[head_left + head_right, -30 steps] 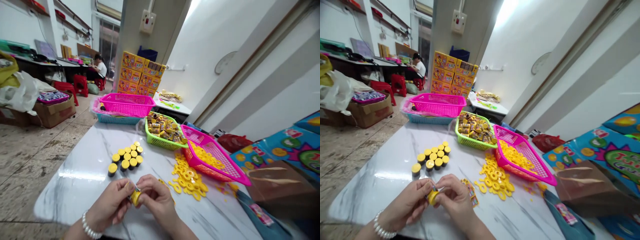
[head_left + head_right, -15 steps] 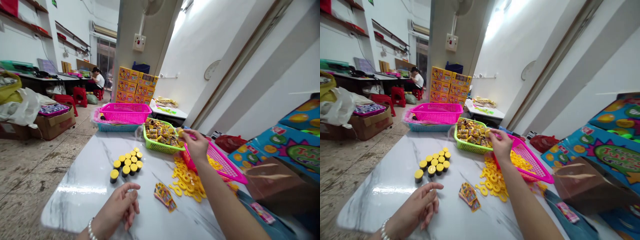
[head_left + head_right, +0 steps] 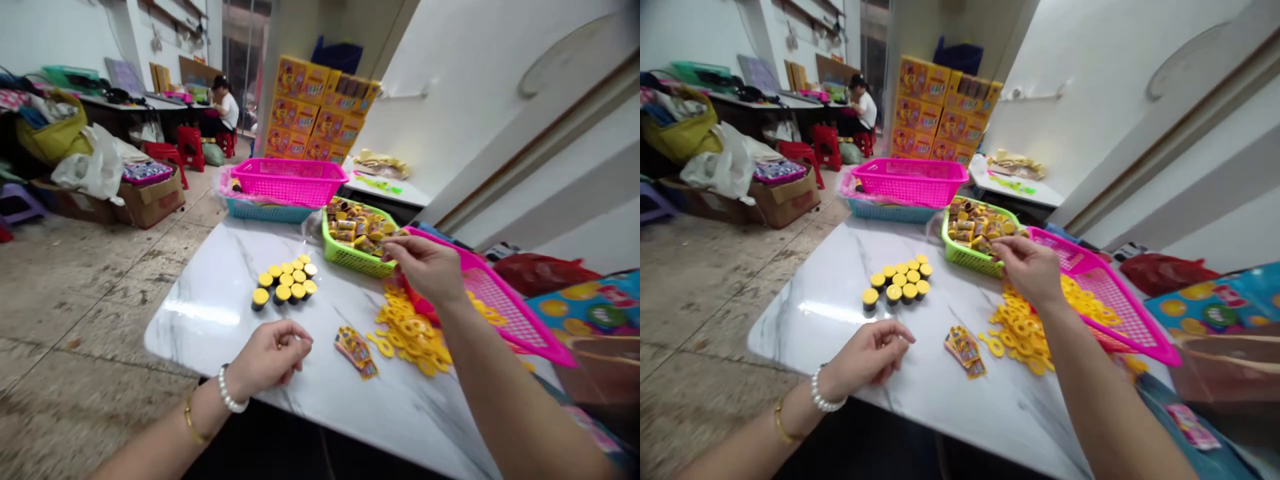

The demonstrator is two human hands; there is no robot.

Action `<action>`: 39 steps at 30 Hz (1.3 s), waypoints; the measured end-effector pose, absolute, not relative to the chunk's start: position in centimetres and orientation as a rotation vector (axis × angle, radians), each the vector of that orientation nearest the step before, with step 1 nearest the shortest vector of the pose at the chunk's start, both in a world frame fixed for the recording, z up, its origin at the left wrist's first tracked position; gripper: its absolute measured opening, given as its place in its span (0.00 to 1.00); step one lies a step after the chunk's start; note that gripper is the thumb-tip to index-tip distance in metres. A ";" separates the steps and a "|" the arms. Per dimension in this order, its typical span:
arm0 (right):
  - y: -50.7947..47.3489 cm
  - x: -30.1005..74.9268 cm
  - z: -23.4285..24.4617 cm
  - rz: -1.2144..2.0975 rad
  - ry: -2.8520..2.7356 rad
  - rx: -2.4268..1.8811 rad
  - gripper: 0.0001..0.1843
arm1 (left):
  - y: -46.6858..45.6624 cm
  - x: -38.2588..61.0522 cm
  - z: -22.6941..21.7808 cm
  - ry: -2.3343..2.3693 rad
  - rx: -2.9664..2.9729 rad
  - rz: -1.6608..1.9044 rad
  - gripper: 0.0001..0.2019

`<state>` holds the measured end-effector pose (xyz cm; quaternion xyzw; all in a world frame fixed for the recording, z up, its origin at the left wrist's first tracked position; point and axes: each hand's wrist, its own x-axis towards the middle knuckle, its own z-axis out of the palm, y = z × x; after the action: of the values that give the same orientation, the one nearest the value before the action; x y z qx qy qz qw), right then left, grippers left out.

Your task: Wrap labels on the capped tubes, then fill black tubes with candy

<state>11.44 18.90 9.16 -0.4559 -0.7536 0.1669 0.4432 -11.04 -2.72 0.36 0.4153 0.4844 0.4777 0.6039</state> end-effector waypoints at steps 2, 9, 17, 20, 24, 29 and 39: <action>14.8 9.9 8.5 0.227 -2.131 -0.950 0.10 | -3.2 -11.9 0.6 1.390 1.087 1.308 0.17; 6.3 10.1 5.2 0.114 -2.250 -0.855 0.07 | -2.2 -16.8 -0.2 2.177 1.532 1.230 0.20; 6.5 14.3 -0.4 0.599 -2.209 -1.281 0.09 | -2.3 -15.7 -0.3 2.119 1.752 0.989 0.12; 6.7 14.4 -1.5 0.702 -2.125 -1.263 0.08 | -2.6 -14.7 -0.5 1.956 1.839 0.997 0.11; 6.7 14.3 -1.5 0.608 -2.052 -1.208 0.06 | -2.9 -13.4 -0.3 1.889 1.809 1.143 0.16; 3.7 12.8 0.8 0.368 -1.865 -1.028 0.02 | -6.0 -11.5 1.4 1.838 1.612 1.491 0.12; -2.5 5.9 1.4 0.856 -1.838 -0.920 0.12 | -8.2 -9.8 0.8 1.381 1.284 1.363 0.11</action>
<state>5.94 -2.50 1.35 -0.3707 -0.7405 0.3451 0.4418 -9.75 -8.17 0.79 0.5068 0.5450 0.5377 0.3963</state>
